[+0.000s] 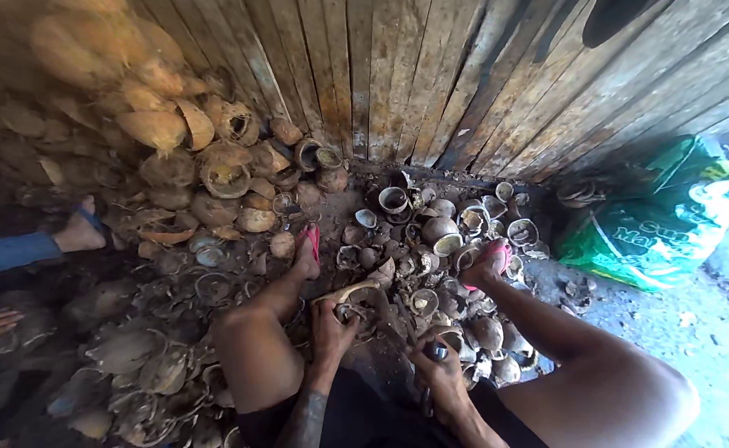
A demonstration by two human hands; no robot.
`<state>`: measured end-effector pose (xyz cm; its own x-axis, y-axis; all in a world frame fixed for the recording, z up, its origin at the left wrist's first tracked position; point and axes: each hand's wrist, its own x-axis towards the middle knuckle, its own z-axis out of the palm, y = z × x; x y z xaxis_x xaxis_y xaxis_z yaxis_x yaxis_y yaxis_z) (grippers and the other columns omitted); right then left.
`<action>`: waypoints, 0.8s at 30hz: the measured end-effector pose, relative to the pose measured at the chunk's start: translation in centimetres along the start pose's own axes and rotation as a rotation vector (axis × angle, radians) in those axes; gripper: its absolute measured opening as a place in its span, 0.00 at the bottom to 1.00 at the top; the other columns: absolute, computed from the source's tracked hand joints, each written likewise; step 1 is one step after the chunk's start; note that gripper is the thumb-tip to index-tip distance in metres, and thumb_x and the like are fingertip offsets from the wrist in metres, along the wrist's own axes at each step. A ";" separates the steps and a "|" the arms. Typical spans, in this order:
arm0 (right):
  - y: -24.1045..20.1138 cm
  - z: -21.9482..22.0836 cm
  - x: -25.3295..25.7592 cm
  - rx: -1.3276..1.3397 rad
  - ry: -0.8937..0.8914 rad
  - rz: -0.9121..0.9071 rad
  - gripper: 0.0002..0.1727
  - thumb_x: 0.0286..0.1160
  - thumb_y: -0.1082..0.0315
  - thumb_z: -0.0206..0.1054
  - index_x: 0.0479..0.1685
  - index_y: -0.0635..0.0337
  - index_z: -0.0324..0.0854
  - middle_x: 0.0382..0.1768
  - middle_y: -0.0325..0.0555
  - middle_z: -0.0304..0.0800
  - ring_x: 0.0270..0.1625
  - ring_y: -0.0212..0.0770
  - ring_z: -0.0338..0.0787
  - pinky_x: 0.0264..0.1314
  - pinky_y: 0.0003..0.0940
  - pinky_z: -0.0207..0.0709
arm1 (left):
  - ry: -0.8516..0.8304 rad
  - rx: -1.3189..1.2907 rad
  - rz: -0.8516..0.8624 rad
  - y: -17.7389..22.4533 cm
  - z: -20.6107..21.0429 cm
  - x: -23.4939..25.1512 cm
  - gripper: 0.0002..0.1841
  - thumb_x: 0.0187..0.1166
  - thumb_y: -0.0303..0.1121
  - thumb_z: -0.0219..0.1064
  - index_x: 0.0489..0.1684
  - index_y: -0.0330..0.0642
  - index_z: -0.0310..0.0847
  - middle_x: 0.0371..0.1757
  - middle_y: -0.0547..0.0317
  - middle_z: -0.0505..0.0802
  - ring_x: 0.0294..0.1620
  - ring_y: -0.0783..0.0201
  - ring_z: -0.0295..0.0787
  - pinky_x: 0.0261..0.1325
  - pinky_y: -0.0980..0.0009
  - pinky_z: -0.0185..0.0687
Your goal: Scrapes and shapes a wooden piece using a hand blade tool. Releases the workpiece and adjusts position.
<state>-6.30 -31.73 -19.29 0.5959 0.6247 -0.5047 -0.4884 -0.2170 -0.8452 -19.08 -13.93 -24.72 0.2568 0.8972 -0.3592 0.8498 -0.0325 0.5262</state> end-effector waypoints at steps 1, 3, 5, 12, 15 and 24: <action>-0.1 0.0 -0.1 0.014 -0.001 0.014 0.09 0.63 0.73 0.75 0.34 0.62 0.78 0.17 0.43 0.77 0.10 0.32 0.68 0.11 0.27 0.66 | 0.007 -0.019 0.015 0.0 -0.1 0.0 0.28 0.68 0.42 0.79 0.61 0.32 0.79 0.67 0.37 0.83 0.65 0.45 0.84 0.68 0.51 0.81; -0.2 -0.1 -0.2 0.032 -0.002 0.025 0.09 0.64 0.74 0.75 0.34 0.62 0.78 0.17 0.43 0.77 0.10 0.32 0.68 0.11 0.27 0.66 | 0.022 -0.057 0.055 0.0 -0.3 -0.1 0.21 0.74 0.39 0.75 0.53 0.31 0.81 0.56 0.38 0.87 0.57 0.45 0.86 0.64 0.50 0.81; -0.1 0.0 -0.1 0.047 0.022 0.027 0.08 0.64 0.75 0.74 0.34 0.62 0.78 0.18 0.43 0.77 0.10 0.32 0.68 0.10 0.27 0.66 | 0.069 -0.111 0.082 0.1 0.1 -0.2 0.17 0.77 0.37 0.73 0.50 0.30 0.81 0.47 0.40 0.88 0.47 0.47 0.87 0.55 0.51 0.83; 1.4 1.6 1.9 0.060 0.145 -0.012 0.07 0.67 0.78 0.73 0.35 0.66 0.77 0.18 0.45 0.78 0.10 0.34 0.70 0.10 0.29 0.68 | 0.202 -0.151 0.180 -0.3 2.9 -0.1 0.18 0.75 0.29 0.69 0.60 0.28 0.82 0.60 0.35 0.89 0.64 0.43 0.87 0.71 0.50 0.81; 1.6 2.7 3.0 0.074 0.167 0.089 0.06 0.70 0.79 0.71 0.35 0.65 0.77 0.17 0.44 0.77 0.10 0.32 0.67 0.11 0.27 0.66 | 0.156 -0.079 0.173 -0.3 2.7 0.1 0.17 0.76 0.30 0.66 0.60 0.29 0.80 0.63 0.35 0.87 0.65 0.43 0.86 0.70 0.51 0.81; 0.1 2.6 7.6 0.028 0.136 0.402 0.09 0.72 0.77 0.71 0.35 0.62 0.73 0.14 0.40 0.71 0.09 0.32 0.65 0.11 0.29 0.67 | -0.070 0.477 -0.084 3.2 1.7 -0.1 0.27 0.89 0.47 0.53 0.76 0.34 0.67 0.57 0.36 0.90 0.51 0.40 0.94 0.51 0.46 0.87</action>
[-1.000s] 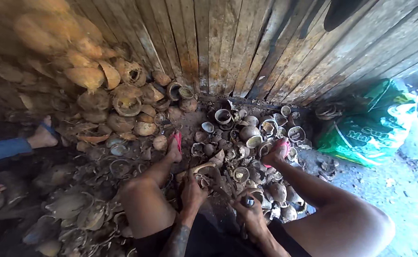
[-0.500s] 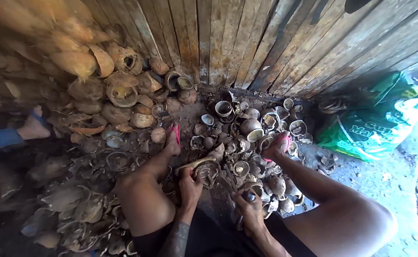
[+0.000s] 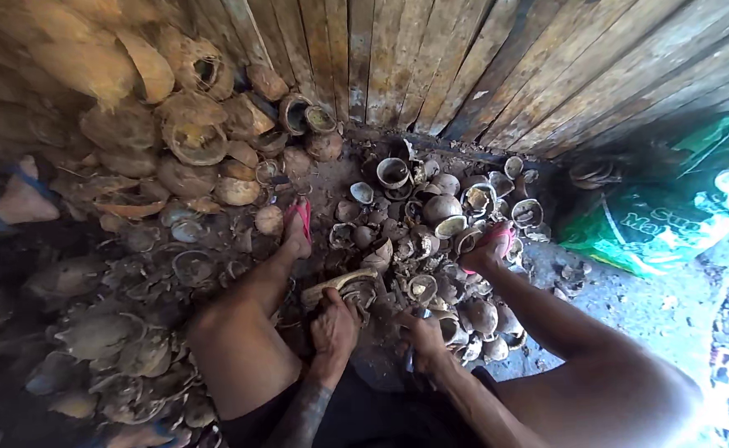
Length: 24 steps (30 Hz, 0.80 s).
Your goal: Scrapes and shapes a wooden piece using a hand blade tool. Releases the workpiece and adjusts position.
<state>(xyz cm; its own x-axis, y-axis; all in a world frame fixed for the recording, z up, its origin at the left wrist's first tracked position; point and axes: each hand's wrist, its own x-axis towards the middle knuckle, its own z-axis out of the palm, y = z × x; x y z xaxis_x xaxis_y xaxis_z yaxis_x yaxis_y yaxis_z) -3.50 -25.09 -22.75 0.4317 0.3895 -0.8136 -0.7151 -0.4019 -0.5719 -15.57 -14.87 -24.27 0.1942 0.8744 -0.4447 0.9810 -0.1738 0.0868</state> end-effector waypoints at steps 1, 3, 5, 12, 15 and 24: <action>0.0 -1.1 1.6 -0.057 -0.036 -0.017 0.10 0.69 0.77 0.72 0.35 0.62 0.73 0.14 0.40 0.71 0.10 0.32 0.66 0.11 0.29 0.66 | 0.006 0.026 0.010 0.0 0.2 0.2 0.26 0.89 0.46 0.52 0.75 0.33 0.68 0.55 0.36 0.90 0.50 0.40 0.94 0.50 0.46 0.87; 0.6 -3.7 5.8 -0.191 -0.134 -0.109 0.13 0.63 0.73 0.78 0.33 0.60 0.74 0.16 0.40 0.74 0.11 0.33 0.68 0.13 0.30 0.68 | 0.009 0.047 0.030 0.2 0.4 0.3 0.25 0.91 0.45 0.50 0.74 0.33 0.70 0.54 0.36 0.91 0.48 0.40 0.94 0.49 0.47 0.87; 0.7 -4.4 8.9 -0.225 -0.213 -0.182 0.16 0.58 0.68 0.81 0.31 0.59 0.74 0.15 0.39 0.74 0.10 0.34 0.68 0.12 0.31 0.68 | 0.004 0.044 0.040 0.6 -0.1 0.9 0.24 0.91 0.43 0.49 0.75 0.34 0.69 0.57 0.37 0.90 0.50 0.40 0.94 0.52 0.46 0.87; 2.4 -2.5 3.9 -0.324 -0.135 -0.559 0.15 0.49 0.70 0.83 0.28 0.57 0.78 0.19 0.35 0.82 0.20 0.30 0.80 0.24 0.28 0.77 | -0.009 0.040 0.019 0.0 -0.2 0.7 0.26 0.92 0.45 0.48 0.79 0.35 0.65 0.56 0.38 0.91 0.52 0.40 0.94 0.55 0.46 0.87; 3.2 -0.5 0.7 -0.210 -0.026 -0.479 0.13 0.54 0.75 0.81 0.29 0.61 0.79 0.18 0.38 0.80 0.16 0.31 0.77 0.19 0.28 0.75 | -0.040 0.002 0.024 -0.4 0.0 0.1 0.28 0.92 0.49 0.49 0.78 0.33 0.63 0.51 0.37 0.93 0.53 0.39 0.94 0.57 0.46 0.87; 0.6 -4.1 9.5 -0.279 -0.218 -0.365 0.18 0.53 0.69 0.83 0.30 0.58 0.74 0.17 0.38 0.77 0.12 0.34 0.72 0.14 0.31 0.70 | -0.014 -0.006 -0.028 0.2 0.8 0.4 0.26 0.92 0.47 0.47 0.77 0.35 0.64 0.46 0.41 0.93 0.51 0.43 0.95 0.55 0.48 0.88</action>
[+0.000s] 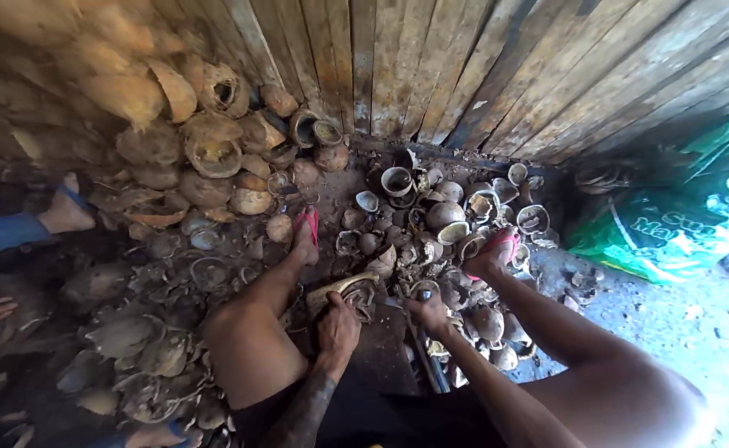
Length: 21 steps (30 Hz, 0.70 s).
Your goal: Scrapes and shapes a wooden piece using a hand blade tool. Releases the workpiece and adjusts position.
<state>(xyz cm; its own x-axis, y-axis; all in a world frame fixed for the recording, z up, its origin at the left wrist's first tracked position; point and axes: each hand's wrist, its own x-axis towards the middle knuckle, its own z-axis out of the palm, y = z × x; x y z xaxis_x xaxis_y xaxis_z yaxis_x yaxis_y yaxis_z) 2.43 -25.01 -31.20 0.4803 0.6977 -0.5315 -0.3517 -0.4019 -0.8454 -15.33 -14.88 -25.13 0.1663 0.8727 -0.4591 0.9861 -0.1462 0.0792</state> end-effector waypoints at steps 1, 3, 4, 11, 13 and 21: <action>0.0 -0.1 0.3 -0.001 -0.012 -0.011 0.18 0.52 0.69 0.84 0.30 0.58 0.74 0.17 0.39 0.77 0.12 0.34 0.71 0.13 0.31 0.70 | -0.003 -0.003 -0.001 0.0 0.0 0.0 0.26 0.92 0.48 0.47 0.77 0.35 0.64 0.47 0.41 0.93 0.52 0.43 0.94 0.55 0.48 0.87; 0.0 0.7 -1.1 -0.005 0.038 0.027 0.17 0.55 0.69 0.83 0.29 0.59 0.75 0.16 0.39 0.76 0.12 0.34 0.71 0.15 0.32 0.70 | 0.000 0.002 -0.006 -0.3 0.2 -0.4 0.27 0.92 0.48 0.47 0.77 0.35 0.64 0.48 0.41 0.93 0.53 0.43 0.94 0.56 0.49 0.88; -0.3 1.5 -2.3 0.018 0.088 0.079 0.15 0.60 0.69 0.82 0.30 0.61 0.77 0.16 0.40 0.76 0.13 0.34 0.71 0.16 0.33 0.71 | 0.008 0.001 -0.008 -0.3 0.3 -0.3 0.27 0.92 0.48 0.47 0.77 0.35 0.64 0.49 0.42 0.93 0.53 0.43 0.94 0.56 0.49 0.88; -2.2 7.4 -8.2 0.661 0.221 0.343 0.10 0.84 0.70 0.64 0.34 0.63 0.72 0.12 0.42 0.71 0.09 0.33 0.67 0.12 0.29 0.68 | 0.028 -0.052 0.003 -0.7 0.9 -0.2 0.27 0.92 0.48 0.49 0.78 0.34 0.62 0.48 0.41 0.93 0.54 0.43 0.94 0.57 0.49 0.88; -3.1 7.1 -8.2 0.546 0.257 0.345 0.09 0.80 0.73 0.68 0.33 0.64 0.75 0.14 0.43 0.74 0.10 0.33 0.68 0.12 0.28 0.68 | 0.031 -0.090 0.035 -1.1 1.0 -0.2 0.29 0.91 0.49 0.50 0.81 0.35 0.60 0.49 0.40 0.93 0.54 0.42 0.94 0.59 0.48 0.87; -2.1 3.2 -4.1 0.040 0.181 0.225 0.13 0.63 0.71 0.81 0.30 0.62 0.77 0.15 0.41 0.74 0.12 0.34 0.68 0.15 0.33 0.69 | 0.165 -0.109 0.267 -2.6 2.3 0.7 0.31 0.92 0.45 0.49 0.95 0.50 0.54 0.45 0.42 0.95 0.41 0.42 0.95 0.48 0.44 0.88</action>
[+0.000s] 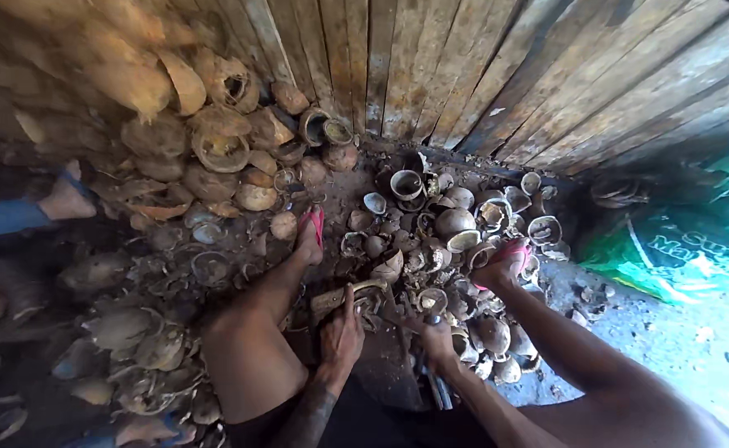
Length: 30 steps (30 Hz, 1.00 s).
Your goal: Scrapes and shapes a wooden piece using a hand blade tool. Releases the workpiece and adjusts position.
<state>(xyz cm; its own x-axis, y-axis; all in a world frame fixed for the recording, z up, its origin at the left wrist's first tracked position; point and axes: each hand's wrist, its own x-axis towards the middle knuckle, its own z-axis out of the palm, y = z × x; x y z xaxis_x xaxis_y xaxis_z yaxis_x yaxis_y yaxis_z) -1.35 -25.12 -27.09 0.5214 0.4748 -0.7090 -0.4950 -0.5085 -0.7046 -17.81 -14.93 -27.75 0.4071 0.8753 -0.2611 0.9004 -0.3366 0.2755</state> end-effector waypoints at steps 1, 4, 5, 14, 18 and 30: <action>0.6 -0.8 1.9 -0.032 -0.054 -0.043 0.14 0.62 0.69 0.81 0.30 0.61 0.76 0.15 0.40 0.74 0.12 0.34 0.70 0.15 0.33 0.70 | -0.005 0.007 -0.014 0.1 -0.1 0.0 0.31 0.92 0.44 0.49 0.95 0.51 0.54 0.44 0.43 0.95 0.41 0.42 0.95 0.47 0.44 0.88; 1.6 -2.3 6.8 -0.055 -0.223 -0.197 0.17 0.53 0.66 0.82 0.29 0.56 0.75 0.16 0.36 0.76 0.12 0.32 0.73 0.15 0.30 0.72 | -0.017 0.011 -0.026 0.6 -0.5 0.2 0.30 0.92 0.43 0.48 0.94 0.50 0.56 0.44 0.44 0.95 0.41 0.43 0.95 0.47 0.44 0.88; 1.4 -2.2 7.6 -0.070 -0.241 -0.254 0.17 0.50 0.66 0.84 0.27 0.55 0.76 0.17 0.35 0.77 0.14 0.31 0.74 0.17 0.29 0.73 | -0.007 0.009 -0.026 0.5 -0.6 0.3 0.30 0.92 0.43 0.48 0.94 0.49 0.56 0.43 0.44 0.95 0.40 0.43 0.95 0.46 0.45 0.89; 0.3 -1.8 2.7 -0.229 -0.209 -0.539 0.17 0.48 0.67 0.85 0.27 0.55 0.77 0.20 0.29 0.78 0.22 0.24 0.77 0.30 0.22 0.75 | -0.053 0.006 -0.039 0.4 -0.7 -0.2 0.31 0.93 0.42 0.47 0.96 0.51 0.50 0.49 0.42 0.95 0.44 0.41 0.95 0.50 0.43 0.88; -0.3 -0.4 0.0 -0.086 -0.101 -0.072 0.15 0.61 0.69 0.83 0.35 0.63 0.79 0.18 0.43 0.77 0.14 0.37 0.75 0.18 0.36 0.76 | -0.010 -0.043 -0.014 0.2 -0.3 -0.3 0.31 0.92 0.42 0.49 0.95 0.51 0.53 0.50 0.41 0.95 0.43 0.40 0.95 0.49 0.41 0.88; 2.4 0.1 1.1 0.326 -0.198 0.400 0.16 0.80 0.56 0.70 0.29 0.53 0.72 0.08 0.34 0.63 0.08 0.32 0.65 0.13 0.31 0.69 | -0.129 -0.031 -0.111 2.4 -3.3 -1.2 0.29 0.95 0.41 0.42 0.97 0.52 0.48 0.61 0.41 0.94 0.57 0.40 0.93 0.63 0.42 0.82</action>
<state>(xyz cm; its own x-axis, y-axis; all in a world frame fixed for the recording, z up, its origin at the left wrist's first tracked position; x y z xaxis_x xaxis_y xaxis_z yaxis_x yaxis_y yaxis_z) -2.01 -25.77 -29.60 0.1239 0.4323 -0.8932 -0.8337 -0.4428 -0.3300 -16.63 -15.64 -23.69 0.3234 0.8539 -0.4078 0.9367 -0.2276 0.2662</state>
